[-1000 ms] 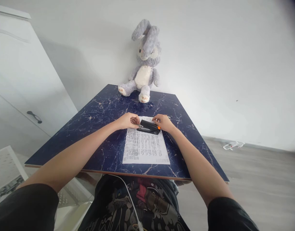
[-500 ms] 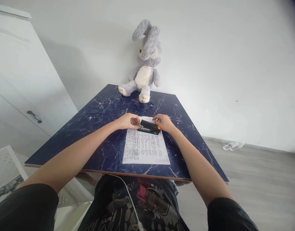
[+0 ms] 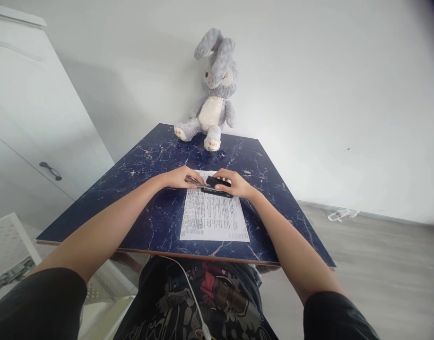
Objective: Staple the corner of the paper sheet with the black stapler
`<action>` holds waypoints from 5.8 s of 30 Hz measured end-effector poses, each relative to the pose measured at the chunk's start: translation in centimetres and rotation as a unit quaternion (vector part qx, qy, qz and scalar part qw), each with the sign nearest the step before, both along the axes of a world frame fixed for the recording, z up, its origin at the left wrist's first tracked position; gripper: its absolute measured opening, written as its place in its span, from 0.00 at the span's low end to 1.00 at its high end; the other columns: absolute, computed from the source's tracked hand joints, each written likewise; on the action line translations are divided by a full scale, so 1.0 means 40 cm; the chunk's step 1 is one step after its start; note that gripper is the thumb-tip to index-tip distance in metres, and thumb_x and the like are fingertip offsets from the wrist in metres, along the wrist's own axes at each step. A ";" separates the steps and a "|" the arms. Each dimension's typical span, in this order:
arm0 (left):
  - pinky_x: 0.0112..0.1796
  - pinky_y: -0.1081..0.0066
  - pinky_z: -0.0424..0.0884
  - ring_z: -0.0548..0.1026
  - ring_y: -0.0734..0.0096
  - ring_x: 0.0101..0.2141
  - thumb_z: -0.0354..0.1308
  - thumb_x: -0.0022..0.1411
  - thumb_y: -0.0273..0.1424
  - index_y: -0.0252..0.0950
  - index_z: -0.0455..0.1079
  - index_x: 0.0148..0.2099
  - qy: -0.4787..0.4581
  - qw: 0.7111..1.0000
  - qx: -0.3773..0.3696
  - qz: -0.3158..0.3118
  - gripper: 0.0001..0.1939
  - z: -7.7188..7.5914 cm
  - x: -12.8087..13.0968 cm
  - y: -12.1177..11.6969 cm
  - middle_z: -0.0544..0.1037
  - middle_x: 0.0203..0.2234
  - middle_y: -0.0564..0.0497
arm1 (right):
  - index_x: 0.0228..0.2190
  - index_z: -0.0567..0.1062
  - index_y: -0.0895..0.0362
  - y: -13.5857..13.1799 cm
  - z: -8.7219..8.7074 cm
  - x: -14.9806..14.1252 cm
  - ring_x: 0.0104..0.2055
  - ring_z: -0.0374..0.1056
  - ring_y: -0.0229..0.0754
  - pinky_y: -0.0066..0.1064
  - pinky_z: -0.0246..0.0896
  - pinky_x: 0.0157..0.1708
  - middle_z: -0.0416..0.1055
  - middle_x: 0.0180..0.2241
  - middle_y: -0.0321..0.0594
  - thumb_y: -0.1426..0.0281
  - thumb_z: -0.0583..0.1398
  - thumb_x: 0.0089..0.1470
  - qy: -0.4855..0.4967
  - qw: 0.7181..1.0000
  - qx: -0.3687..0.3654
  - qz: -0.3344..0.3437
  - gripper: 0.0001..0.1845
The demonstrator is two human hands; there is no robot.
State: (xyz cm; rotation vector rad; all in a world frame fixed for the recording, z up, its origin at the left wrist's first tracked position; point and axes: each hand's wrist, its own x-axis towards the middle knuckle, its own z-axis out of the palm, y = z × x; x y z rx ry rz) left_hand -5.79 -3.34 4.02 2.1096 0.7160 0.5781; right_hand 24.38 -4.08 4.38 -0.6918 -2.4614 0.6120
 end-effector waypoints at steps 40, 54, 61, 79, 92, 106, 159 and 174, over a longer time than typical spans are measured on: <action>0.41 0.62 0.80 0.84 0.60 0.39 0.83 0.42 0.34 0.39 0.71 0.52 -0.069 0.997 -0.038 -0.006 0.37 -0.046 0.052 -0.024 0.83 0.40 0.49 | 0.42 0.83 0.56 -0.048 -0.003 -0.070 0.38 0.76 0.47 0.37 0.68 0.41 0.81 0.38 0.44 0.54 0.67 0.62 0.085 0.994 -0.008 0.069 0.19; 0.39 0.64 0.79 0.83 0.63 0.36 0.81 0.45 0.36 0.39 0.69 0.49 -0.084 0.996 -0.038 0.012 0.33 -0.041 0.062 -0.033 0.82 0.37 0.51 | 0.41 0.83 0.56 -0.057 -0.005 -0.084 0.37 0.75 0.45 0.36 0.67 0.39 0.81 0.38 0.44 0.51 0.67 0.61 0.096 0.995 0.002 0.037 0.21; 0.42 0.63 0.80 0.83 0.63 0.35 0.81 0.46 0.37 0.36 0.72 0.46 -0.134 0.987 -0.008 0.085 0.29 -0.036 0.082 -0.034 0.82 0.33 0.51 | 0.40 0.83 0.57 -0.030 0.001 -0.056 0.32 0.69 0.42 0.34 0.62 0.34 0.78 0.35 0.42 0.50 0.65 0.61 0.115 0.992 -0.012 -0.042 0.22; 0.71 0.40 0.37 0.42 0.40 0.76 0.47 0.74 0.57 0.45 0.57 0.77 0.263 0.945 0.175 0.083 0.37 -0.085 0.115 -0.033 0.49 0.77 0.44 | 0.41 0.87 0.60 0.109 -0.001 0.180 0.43 0.78 0.55 0.45 0.71 0.47 0.84 0.41 0.50 0.63 0.66 0.58 -0.029 0.929 0.017 -0.369 0.15; 0.70 0.38 0.39 0.47 0.39 0.75 0.50 0.75 0.52 0.42 0.61 0.75 0.250 0.943 0.165 0.142 0.35 -0.085 0.066 0.005 0.54 0.76 0.40 | 0.41 0.84 0.57 0.062 0.050 0.188 0.38 0.71 0.45 0.37 0.64 0.40 0.80 0.39 0.42 0.56 0.66 0.59 -0.042 0.993 -0.054 -0.093 0.18; 0.71 0.42 0.39 0.51 0.44 0.75 0.51 0.75 0.53 0.51 0.62 0.74 0.199 0.967 0.149 0.048 0.32 -0.083 0.125 -0.040 0.55 0.76 0.48 | 0.46 0.82 0.53 0.011 0.092 0.119 0.43 0.72 0.45 0.36 0.66 0.43 0.79 0.45 0.43 0.46 0.62 0.64 -0.051 0.994 -0.091 -0.008 0.24; 0.67 0.51 0.57 0.67 0.53 0.68 0.49 0.78 0.45 0.53 0.69 0.70 0.153 0.956 0.245 -0.048 0.23 -0.081 0.119 -0.038 0.69 0.69 0.49 | 0.28 0.76 0.58 0.017 0.022 0.011 0.30 0.71 0.44 0.30 0.59 0.30 0.77 0.28 0.42 0.62 0.65 0.53 -0.060 0.923 -0.032 -0.380 0.11; 0.63 0.53 0.64 0.74 0.57 0.61 0.53 0.77 0.38 0.49 0.76 0.64 0.112 0.949 0.278 -0.100 0.19 -0.085 0.120 -0.033 0.78 0.60 0.47 | 0.27 0.73 0.56 0.004 0.005 -0.030 0.31 0.72 0.45 0.31 0.59 0.31 0.78 0.29 0.45 0.66 0.64 0.54 -0.139 0.932 -0.040 -0.332 0.08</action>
